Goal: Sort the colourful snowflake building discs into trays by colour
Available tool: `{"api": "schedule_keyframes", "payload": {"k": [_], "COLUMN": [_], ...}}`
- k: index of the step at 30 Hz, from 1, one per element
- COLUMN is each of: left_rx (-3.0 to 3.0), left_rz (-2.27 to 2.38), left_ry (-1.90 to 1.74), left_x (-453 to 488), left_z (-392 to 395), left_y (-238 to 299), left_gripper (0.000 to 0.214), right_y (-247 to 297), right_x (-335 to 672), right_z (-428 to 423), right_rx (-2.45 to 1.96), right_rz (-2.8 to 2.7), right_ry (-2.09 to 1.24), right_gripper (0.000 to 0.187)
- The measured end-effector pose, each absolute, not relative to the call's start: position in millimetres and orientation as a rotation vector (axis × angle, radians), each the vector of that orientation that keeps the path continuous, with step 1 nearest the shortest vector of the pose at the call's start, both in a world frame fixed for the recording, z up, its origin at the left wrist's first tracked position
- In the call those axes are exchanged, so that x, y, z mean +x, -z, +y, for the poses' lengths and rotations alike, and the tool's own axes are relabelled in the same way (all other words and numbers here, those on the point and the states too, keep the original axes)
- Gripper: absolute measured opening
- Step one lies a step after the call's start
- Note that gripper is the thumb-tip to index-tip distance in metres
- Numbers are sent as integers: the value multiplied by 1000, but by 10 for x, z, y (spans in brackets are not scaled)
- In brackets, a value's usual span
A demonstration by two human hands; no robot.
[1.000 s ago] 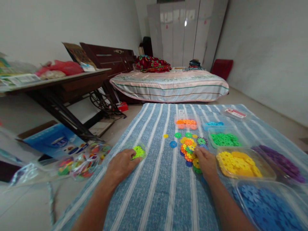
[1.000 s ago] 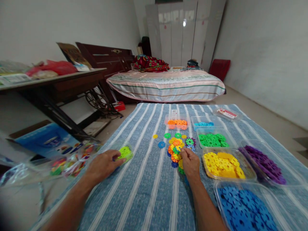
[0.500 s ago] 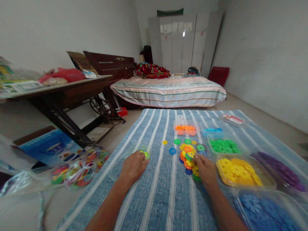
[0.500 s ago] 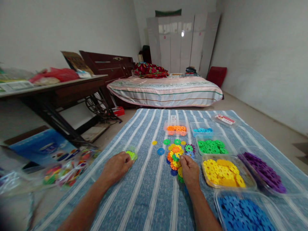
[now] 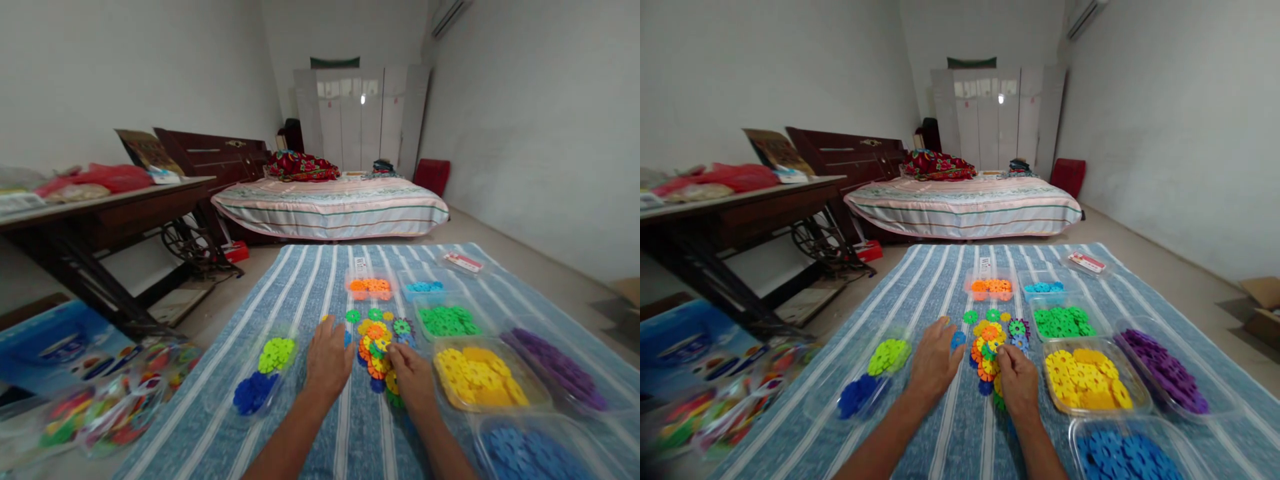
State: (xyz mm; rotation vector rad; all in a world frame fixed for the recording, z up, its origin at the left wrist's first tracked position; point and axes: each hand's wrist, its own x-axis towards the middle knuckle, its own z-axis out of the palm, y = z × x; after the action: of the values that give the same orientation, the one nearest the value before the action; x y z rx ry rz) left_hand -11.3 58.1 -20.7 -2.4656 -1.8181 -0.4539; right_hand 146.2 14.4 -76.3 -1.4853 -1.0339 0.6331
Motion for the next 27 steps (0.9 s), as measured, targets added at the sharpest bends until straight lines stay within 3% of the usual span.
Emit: {"api": "schedule_keyframes", "payload": {"k": [5, 13, 17, 27], "left_rx": [-2353, -2838, -2934, -3285], "left_rz": [-2145, -1713, -1575, -984], "left_ry": [412, 580, 517, 258], "left_x": [61, 356, 547, 892], "left_z": [1019, 1020, 1066, 1357], "left_y": [419, 637, 567, 530], "left_gripper": [61, 56, 59, 42], "right_y": [758, 809, 811, 859], "right_x": [1446, 1427, 1432, 1478], "right_z": [145, 165, 171, 188], "right_rx": [-1479, -1456, -1453, -1506], "right_rz": [-1021, -887, -860, -930], "right_ry": [-632, -600, -549, -379], "right_gripper": [40, 42, 42, 38]}}
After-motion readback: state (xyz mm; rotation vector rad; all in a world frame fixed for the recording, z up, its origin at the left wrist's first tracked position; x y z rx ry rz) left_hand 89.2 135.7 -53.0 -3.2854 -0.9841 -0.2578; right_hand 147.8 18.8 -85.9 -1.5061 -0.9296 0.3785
